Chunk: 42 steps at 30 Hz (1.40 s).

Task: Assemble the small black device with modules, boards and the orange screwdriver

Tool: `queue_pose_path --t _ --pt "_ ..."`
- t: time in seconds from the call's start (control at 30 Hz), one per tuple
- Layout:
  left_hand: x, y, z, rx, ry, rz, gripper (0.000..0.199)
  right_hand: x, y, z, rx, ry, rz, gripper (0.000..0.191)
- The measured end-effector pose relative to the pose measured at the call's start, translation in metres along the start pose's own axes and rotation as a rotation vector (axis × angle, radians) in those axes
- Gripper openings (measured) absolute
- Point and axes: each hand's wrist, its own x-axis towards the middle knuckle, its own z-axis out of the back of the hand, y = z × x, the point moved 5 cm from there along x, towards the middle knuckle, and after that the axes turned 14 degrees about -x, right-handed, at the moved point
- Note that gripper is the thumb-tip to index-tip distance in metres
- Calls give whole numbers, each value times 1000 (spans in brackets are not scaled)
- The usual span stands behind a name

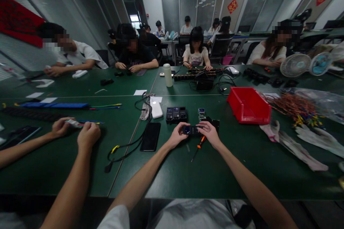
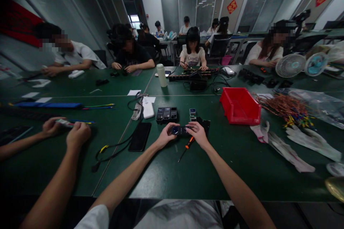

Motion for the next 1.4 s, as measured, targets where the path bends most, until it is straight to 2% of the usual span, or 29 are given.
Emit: queue_pose_path --t 0.37,0.5,0.63,0.87,1.17,1.4 --pt "1 2 -1 85 -31 86 55 -1 1 0 37 -54 13 37" --pt "0 3 0 222 -85 61 50 -2 4 -2 28 -43 22 38" --pt "1 0 -2 304 -83 19 45 -2 4 -3 21 -35 28 37" --pt "1 1 -3 316 -48 44 45 -1 2 -2 1 -47 35 38" --pt "0 3 -3 373 -80 30 45 -1 3 -2 10 -34 39 37" --pt "-3 9 -3 304 -89 75 45 -2 3 -1 17 -35 33 38"
